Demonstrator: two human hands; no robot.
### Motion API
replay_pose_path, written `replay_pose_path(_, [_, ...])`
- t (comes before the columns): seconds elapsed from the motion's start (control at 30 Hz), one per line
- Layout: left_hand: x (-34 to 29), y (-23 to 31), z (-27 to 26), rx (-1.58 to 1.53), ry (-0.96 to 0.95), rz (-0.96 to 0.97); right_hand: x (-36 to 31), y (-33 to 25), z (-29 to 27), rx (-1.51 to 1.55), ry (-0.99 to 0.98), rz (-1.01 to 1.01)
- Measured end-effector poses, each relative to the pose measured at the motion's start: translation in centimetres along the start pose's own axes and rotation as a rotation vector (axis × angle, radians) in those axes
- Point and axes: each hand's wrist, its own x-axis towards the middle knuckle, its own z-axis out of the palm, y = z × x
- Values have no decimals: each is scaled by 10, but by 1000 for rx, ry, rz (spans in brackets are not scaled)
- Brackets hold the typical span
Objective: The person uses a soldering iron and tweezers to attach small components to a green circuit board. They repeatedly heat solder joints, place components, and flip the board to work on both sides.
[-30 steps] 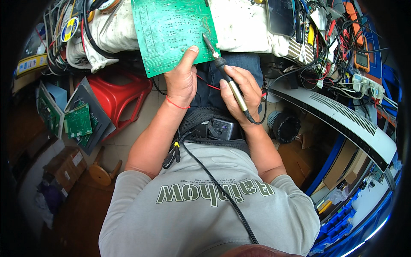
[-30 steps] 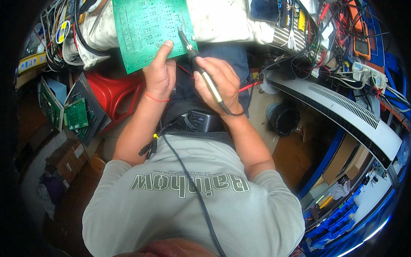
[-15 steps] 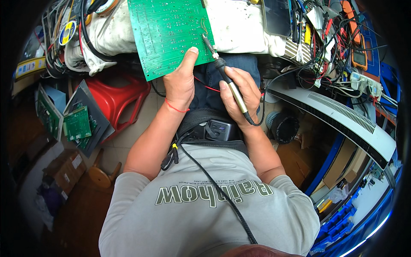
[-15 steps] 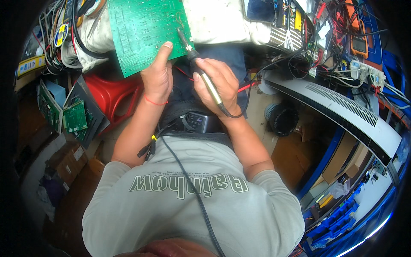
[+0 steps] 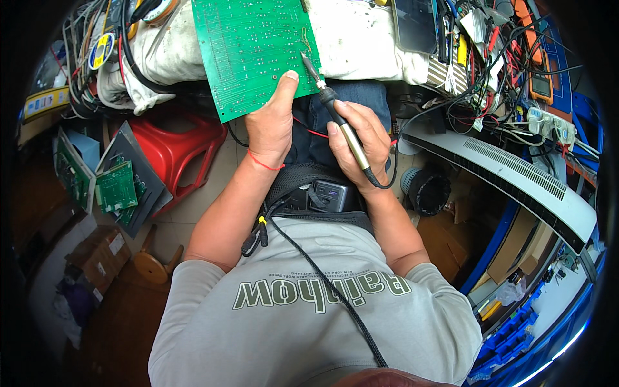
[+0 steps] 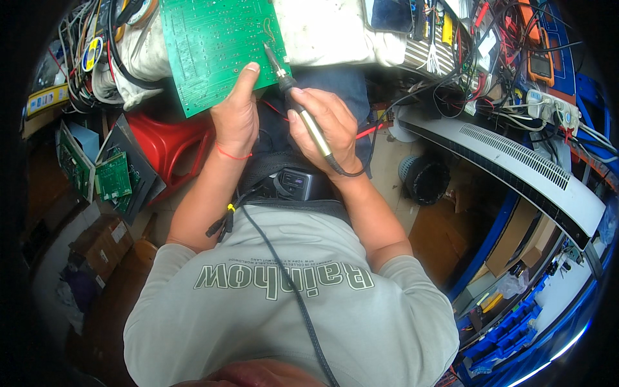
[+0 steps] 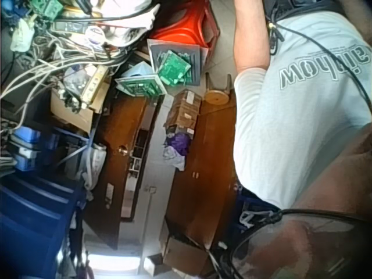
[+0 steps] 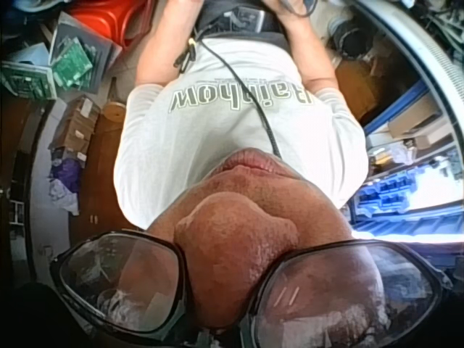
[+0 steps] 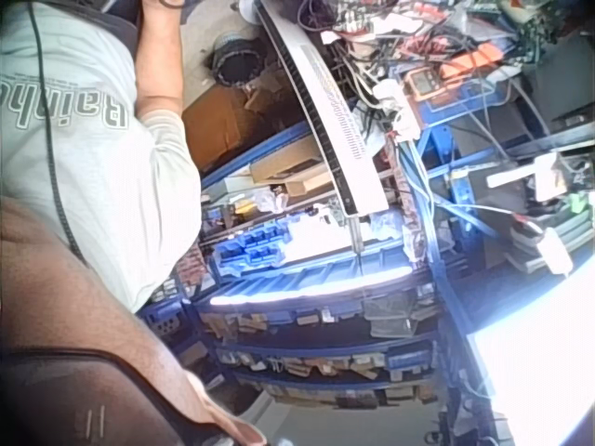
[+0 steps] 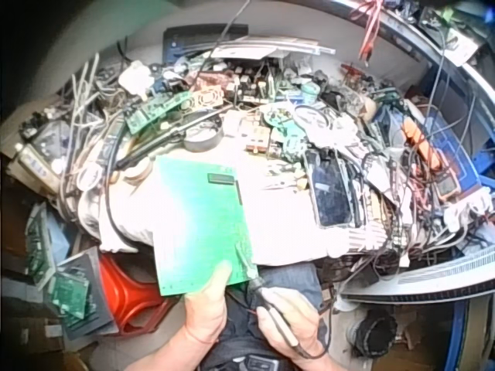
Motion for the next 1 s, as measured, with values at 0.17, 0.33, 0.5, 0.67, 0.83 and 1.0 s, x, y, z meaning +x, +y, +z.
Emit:
replay_pose_path(0.17, [-1,-2,0,18,8,3,1,-1,0,-12,2,3])
replay_pose_path(0.33, [-1,-2,-1,47,13,-9,1,-2,0,-15,1,11])
replay_pose_path(0.5, [-1,-1,0,44,19,-3,1,-1,0,-16,0,4])
replay_pose_path(0.67, [-1,0,0,47,16,1,1,-1,-1,-6,-2,20])
replay_pose_path(0.83, [0,-1,0,31,19,-7,0,-1,-1,23,0,53])
replay_pose_path(1.0, [0,0,0,50,10,18,-1,-1,-2,52,0,86])
